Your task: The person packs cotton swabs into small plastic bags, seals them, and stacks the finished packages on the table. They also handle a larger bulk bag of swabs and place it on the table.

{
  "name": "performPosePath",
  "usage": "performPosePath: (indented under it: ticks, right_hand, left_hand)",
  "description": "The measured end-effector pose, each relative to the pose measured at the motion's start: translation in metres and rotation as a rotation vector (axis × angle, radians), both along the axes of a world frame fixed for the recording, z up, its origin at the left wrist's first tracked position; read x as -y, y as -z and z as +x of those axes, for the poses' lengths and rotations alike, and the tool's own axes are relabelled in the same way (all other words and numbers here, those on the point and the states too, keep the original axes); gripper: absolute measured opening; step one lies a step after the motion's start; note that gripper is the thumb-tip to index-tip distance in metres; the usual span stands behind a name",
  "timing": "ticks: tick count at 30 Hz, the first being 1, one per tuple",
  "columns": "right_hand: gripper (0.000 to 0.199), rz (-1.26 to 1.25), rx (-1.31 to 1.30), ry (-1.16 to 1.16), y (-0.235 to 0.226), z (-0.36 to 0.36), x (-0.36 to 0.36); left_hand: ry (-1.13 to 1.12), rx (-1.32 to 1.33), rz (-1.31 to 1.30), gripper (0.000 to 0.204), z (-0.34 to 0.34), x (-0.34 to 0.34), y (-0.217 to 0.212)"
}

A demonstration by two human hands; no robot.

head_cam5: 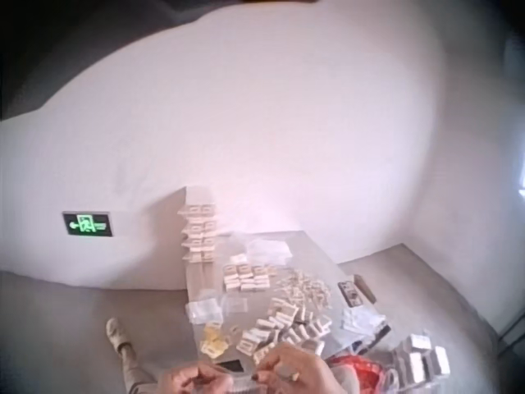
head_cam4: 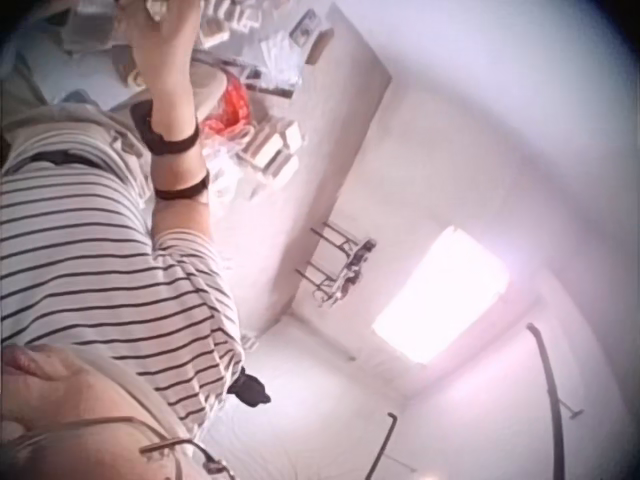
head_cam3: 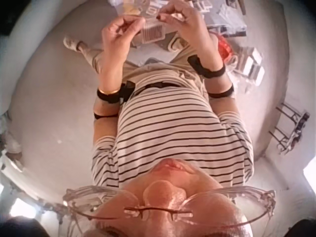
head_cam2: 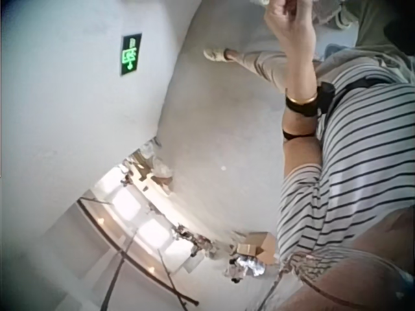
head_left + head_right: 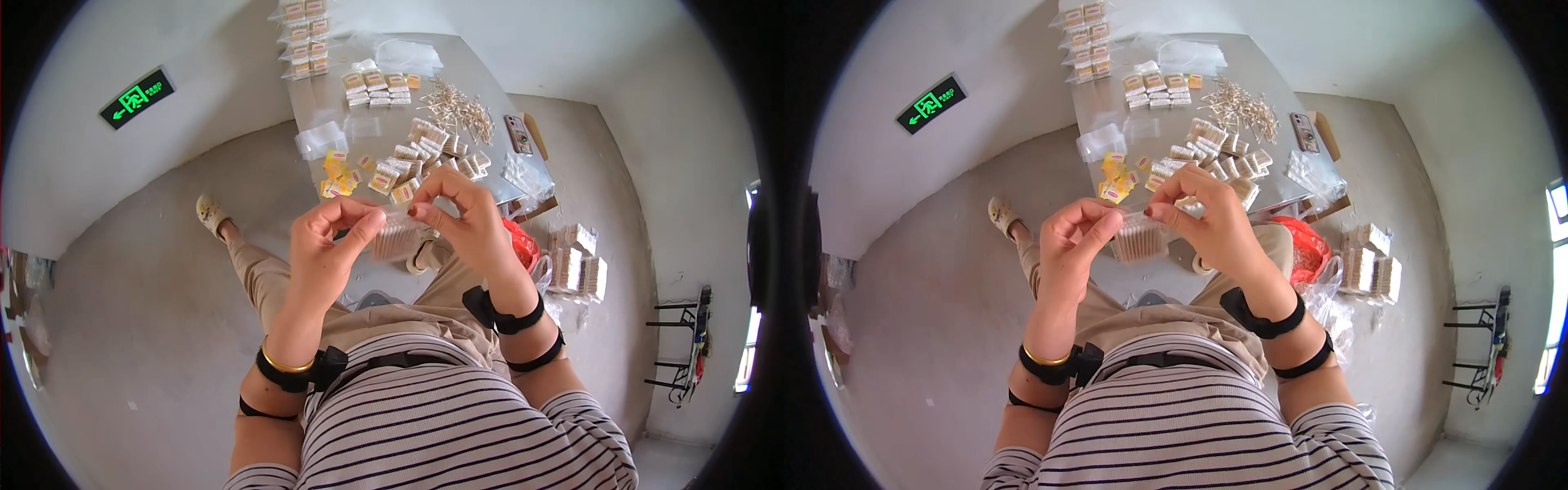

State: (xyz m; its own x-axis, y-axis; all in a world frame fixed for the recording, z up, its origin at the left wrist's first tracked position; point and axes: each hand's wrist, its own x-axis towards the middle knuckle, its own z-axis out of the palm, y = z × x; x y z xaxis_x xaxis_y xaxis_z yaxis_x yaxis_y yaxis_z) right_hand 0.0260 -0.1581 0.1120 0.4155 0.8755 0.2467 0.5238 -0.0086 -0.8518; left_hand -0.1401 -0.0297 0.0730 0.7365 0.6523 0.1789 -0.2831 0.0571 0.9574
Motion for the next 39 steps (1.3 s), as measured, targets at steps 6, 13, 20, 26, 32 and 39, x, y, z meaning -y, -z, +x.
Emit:
performPosePath:
  ticks: [6, 13, 20, 26, 32, 39]
  right_hand:
    - [0.012, 0.03, -0.391, 0.089, 0.013, 0.007, 0.008]
    - [0.02, 0.215, -0.472, 0.142, 0.025, 0.028, 0.019]
    - [0.035, -0.005, -0.61, -0.251, 0.033, -0.012, 0.008]
    - [0.03, -0.015, -0.638, -0.304, 0.024, -0.022, 0.002]
    - [0.018, 0.125, -0.632, -0.187, 0.023, -0.024, -0.007]
    - [0.021, 0.155, -0.498, -0.174, 0.025, -0.02, -0.01]
  left_hand:
    - [0.023, 0.026, -0.187, 0.011, 0.011, 0.007, 0.005]
    - [0.153, 0.413, -0.643, 0.016, 0.012, -0.023, 0.01]
    - [0.571, 0.877, -1.161, 0.01, 0.036, -0.021, -0.005]
    - [0.575, 0.849, -1.258, 0.027, 0.041, -0.022, -0.018]
    - [0.389, 0.802, -1.333, 0.065, 0.045, -0.016, -0.015]
    - [0.265, 0.718, -1.425, 0.078, 0.042, -0.025, -0.017]
